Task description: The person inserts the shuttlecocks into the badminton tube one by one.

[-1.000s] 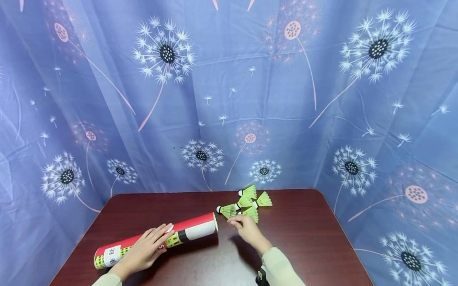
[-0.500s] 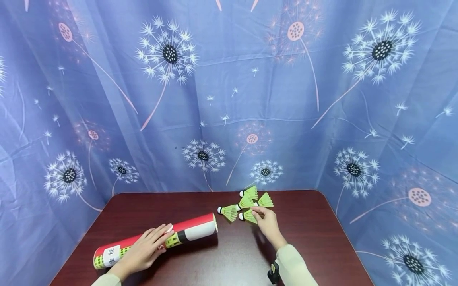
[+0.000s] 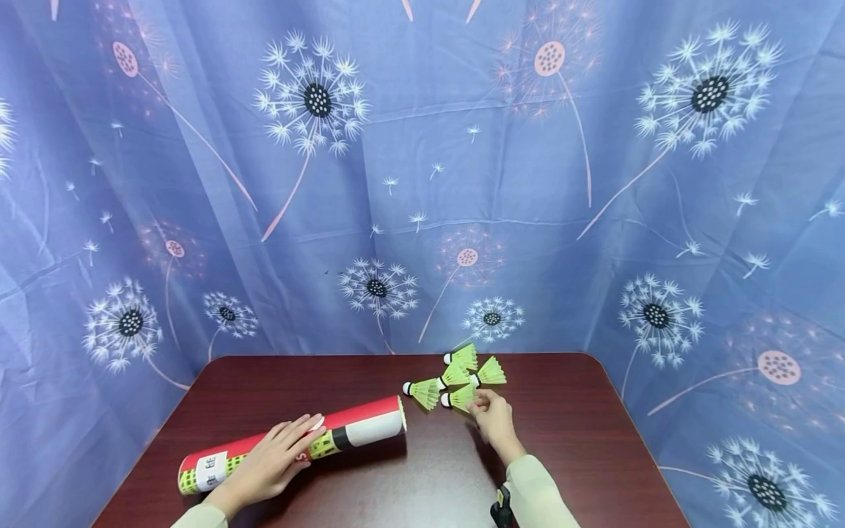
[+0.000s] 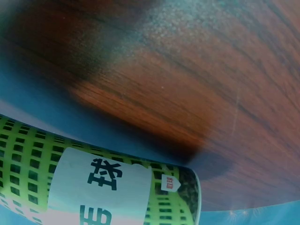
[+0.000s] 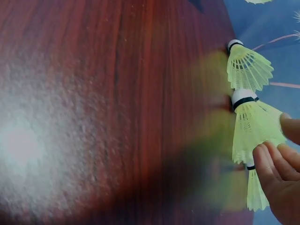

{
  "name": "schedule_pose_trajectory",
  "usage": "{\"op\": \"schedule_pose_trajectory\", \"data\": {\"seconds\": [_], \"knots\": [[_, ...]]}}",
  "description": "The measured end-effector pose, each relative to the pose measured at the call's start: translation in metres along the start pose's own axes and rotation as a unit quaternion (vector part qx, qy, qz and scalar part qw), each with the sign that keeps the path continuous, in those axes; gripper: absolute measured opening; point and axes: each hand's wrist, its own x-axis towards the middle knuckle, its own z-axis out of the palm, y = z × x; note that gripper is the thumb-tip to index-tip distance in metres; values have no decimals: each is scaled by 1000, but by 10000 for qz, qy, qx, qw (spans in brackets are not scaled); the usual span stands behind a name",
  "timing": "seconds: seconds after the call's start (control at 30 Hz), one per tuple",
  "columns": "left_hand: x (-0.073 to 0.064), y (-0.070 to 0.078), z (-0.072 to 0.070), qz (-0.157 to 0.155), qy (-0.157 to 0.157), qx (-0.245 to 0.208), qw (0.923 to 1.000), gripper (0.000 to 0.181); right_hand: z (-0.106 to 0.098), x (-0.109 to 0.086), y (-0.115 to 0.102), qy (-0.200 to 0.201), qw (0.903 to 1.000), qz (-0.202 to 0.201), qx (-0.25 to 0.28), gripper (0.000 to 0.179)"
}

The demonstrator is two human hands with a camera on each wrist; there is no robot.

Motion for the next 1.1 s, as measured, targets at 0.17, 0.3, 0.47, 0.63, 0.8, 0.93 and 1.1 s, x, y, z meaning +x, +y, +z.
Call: {"op": "schedule_pose_trajectory", "data": {"seconds": [0.17,0.3,0.47,0.63,0.8,0.93,1.1], "knots": [[1,-1,1,74,36,44,10000,53,4,-4,0,-101,9998,-102,-140,16],[3,-1,0,130,127,98,9998,65,6,-6,-1,-80,9997,-90,-200,8],[2,-1,-1,93,135,97,9998,67,5,-7,0,-118,9996,-100,-228,5],[0,0,-2,22,39,53,10000,52,4,-9,1,-245,9994,-145,-203,6],[-1,2,-2,-4,66,-15,10000,51,1,-11,2,-258,9991,-276,-191,8],[-2,2,-1,22,101,-25,9999,53,-2,-15,3,-306,9993,-221,-66,9],[-2,0,-2,106,225,45,9997,54,-8,-17,2,-530,9979,-78,358,12]]}}
